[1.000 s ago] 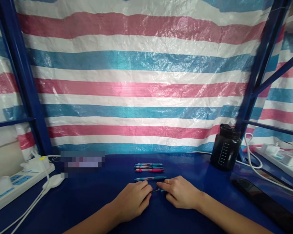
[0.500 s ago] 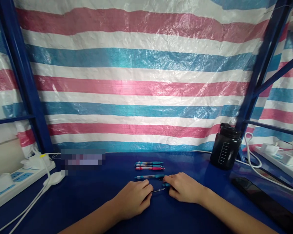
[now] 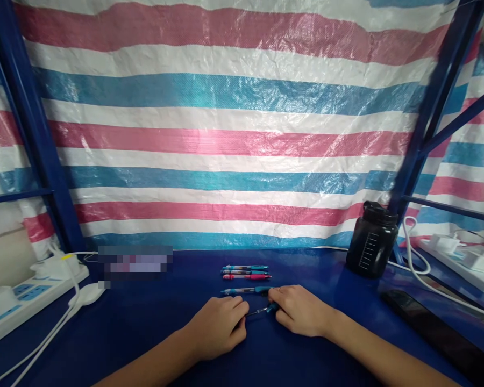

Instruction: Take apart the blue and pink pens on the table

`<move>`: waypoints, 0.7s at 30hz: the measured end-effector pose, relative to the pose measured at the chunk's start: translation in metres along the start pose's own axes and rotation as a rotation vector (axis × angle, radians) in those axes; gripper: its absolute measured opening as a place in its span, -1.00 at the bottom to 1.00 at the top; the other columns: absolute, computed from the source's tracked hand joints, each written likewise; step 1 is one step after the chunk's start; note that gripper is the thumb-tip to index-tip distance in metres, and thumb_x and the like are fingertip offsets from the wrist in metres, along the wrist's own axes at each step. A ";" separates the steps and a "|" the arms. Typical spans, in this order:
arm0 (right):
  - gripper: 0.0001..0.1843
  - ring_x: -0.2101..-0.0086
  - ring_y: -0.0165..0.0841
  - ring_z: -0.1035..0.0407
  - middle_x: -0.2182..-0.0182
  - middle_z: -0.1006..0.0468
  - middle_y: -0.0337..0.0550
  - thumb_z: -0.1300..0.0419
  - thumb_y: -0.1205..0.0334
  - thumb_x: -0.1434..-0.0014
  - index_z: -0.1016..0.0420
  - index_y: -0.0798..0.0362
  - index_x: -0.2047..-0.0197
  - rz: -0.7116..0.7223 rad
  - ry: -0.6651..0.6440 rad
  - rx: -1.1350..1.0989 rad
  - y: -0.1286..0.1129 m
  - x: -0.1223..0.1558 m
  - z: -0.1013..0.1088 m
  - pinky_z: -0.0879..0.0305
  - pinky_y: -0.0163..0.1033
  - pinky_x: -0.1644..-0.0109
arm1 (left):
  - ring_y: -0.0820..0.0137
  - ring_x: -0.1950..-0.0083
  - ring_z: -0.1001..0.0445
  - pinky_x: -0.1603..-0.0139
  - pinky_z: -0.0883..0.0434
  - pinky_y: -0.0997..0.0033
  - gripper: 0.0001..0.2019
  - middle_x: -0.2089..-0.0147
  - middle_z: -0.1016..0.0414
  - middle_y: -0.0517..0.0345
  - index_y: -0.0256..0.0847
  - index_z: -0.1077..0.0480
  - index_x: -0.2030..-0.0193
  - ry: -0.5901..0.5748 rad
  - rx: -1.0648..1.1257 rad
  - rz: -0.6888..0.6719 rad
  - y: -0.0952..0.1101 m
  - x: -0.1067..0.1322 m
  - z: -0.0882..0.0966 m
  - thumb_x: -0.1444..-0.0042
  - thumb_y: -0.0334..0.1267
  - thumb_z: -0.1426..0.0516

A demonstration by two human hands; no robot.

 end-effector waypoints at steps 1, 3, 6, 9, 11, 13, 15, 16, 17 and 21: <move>-0.87 0.36 -0.28 -0.39 0.34 -0.50 -0.13 0.04 0.34 -0.15 -0.27 0.05 0.22 -0.002 -0.001 -0.007 0.000 0.000 0.000 -0.14 -0.26 0.30 | 0.41 0.38 -0.39 0.43 -0.19 0.44 -0.91 0.36 -0.39 0.25 -0.17 -0.21 0.36 0.000 0.001 0.003 0.000 0.000 0.001 -0.14 -0.40 0.02; -0.87 0.36 -0.28 -0.39 0.33 -0.50 -0.12 0.05 0.34 -0.17 -0.27 0.05 0.22 -0.011 -0.005 -0.024 0.001 0.000 0.001 -0.15 -0.25 0.29 | 0.41 0.38 -0.39 0.43 -0.19 0.43 -0.91 0.36 -0.40 0.24 -0.17 -0.21 0.37 0.003 -0.002 0.014 -0.001 0.000 0.001 -0.14 -0.40 0.02; -0.88 0.35 -0.28 -0.40 0.31 -0.51 -0.11 0.05 0.34 -0.19 -0.26 0.05 0.22 -0.024 -0.006 -0.039 0.003 -0.001 0.001 -0.16 -0.26 0.28 | 0.40 0.37 -0.40 0.43 -0.18 0.42 -0.92 0.36 -0.40 0.24 -0.18 -0.21 0.36 0.012 -0.007 0.031 -0.003 0.000 0.001 -0.15 -0.40 0.02; -0.88 0.35 -0.29 -0.41 0.29 -0.52 -0.11 0.05 0.36 -0.20 -0.25 0.06 0.20 -0.038 -0.005 -0.046 0.005 -0.002 0.000 -0.17 -0.26 0.28 | 0.40 0.36 -0.41 0.43 -0.19 0.42 -0.91 0.36 -0.41 0.24 -0.17 -0.21 0.36 0.018 -0.007 0.026 -0.003 0.000 0.001 -0.15 -0.40 0.02; -0.87 0.34 -0.29 -0.41 0.28 -0.52 -0.10 0.06 0.37 -0.20 -0.24 0.06 0.18 -0.047 -0.008 -0.051 0.007 -0.001 -0.001 -0.17 -0.26 0.28 | 0.40 0.37 -0.41 0.42 -0.20 0.43 -0.91 0.36 -0.41 0.24 -0.17 -0.21 0.36 0.019 -0.005 0.025 -0.003 -0.001 0.000 -0.15 -0.39 0.03; -0.87 0.33 -0.28 -0.41 0.28 -0.51 -0.09 0.06 0.37 -0.21 -0.24 0.06 0.17 -0.051 -0.013 -0.051 0.008 -0.001 -0.002 -0.17 -0.26 0.28 | 0.40 0.38 -0.40 0.42 -0.21 0.44 -0.91 0.37 -0.41 0.24 -0.18 -0.21 0.37 0.021 -0.006 0.028 -0.003 -0.001 0.001 -0.15 -0.39 0.02; -0.87 0.33 -0.27 -0.41 0.29 -0.50 -0.09 0.05 0.37 -0.21 -0.24 0.06 0.17 -0.049 -0.019 -0.050 0.007 0.000 -0.003 -0.17 -0.25 0.28 | 0.40 0.38 -0.39 0.42 -0.22 0.45 -0.91 0.37 -0.41 0.23 -0.18 -0.22 0.37 0.024 -0.009 0.026 -0.002 -0.001 0.002 -0.14 -0.39 0.02; -0.88 0.33 -0.27 -0.41 0.29 -0.50 -0.10 0.05 0.37 -0.21 -0.24 0.06 0.18 -0.045 -0.021 -0.049 0.007 0.000 -0.003 -0.17 -0.25 0.28 | 0.40 0.38 -0.39 0.41 -0.23 0.45 -0.91 0.37 -0.41 0.23 -0.18 -0.22 0.36 0.026 -0.012 0.024 -0.002 -0.001 0.002 -0.15 -0.39 0.02; -0.88 0.34 -0.28 -0.40 0.30 -0.50 -0.11 0.05 0.37 -0.21 -0.24 0.06 0.18 -0.040 -0.021 -0.047 0.005 0.001 -0.003 -0.17 -0.25 0.28 | 0.41 0.38 -0.39 0.41 -0.24 0.45 -0.91 0.36 -0.41 0.24 -0.18 -0.22 0.36 0.027 -0.014 0.022 -0.001 -0.001 0.003 -0.15 -0.39 0.02; -0.86 0.37 -0.30 -0.39 0.33 -0.48 -0.15 0.03 0.38 -0.19 -0.27 0.06 0.19 0.002 -0.016 -0.030 -0.002 0.000 -0.002 -0.19 -0.26 0.29 | 0.41 0.38 -0.40 0.41 -0.27 0.46 -0.92 0.36 -0.41 0.23 -0.18 -0.23 0.36 0.025 -0.023 0.028 -0.001 0.000 0.004 -0.13 -0.41 -0.01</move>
Point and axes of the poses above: each hand's wrist, its own x-axis away from the middle knuckle, its own z-axis out of the back of the hand, y = z × x, the point moved 9 cm from there along -x, towards the middle knuckle
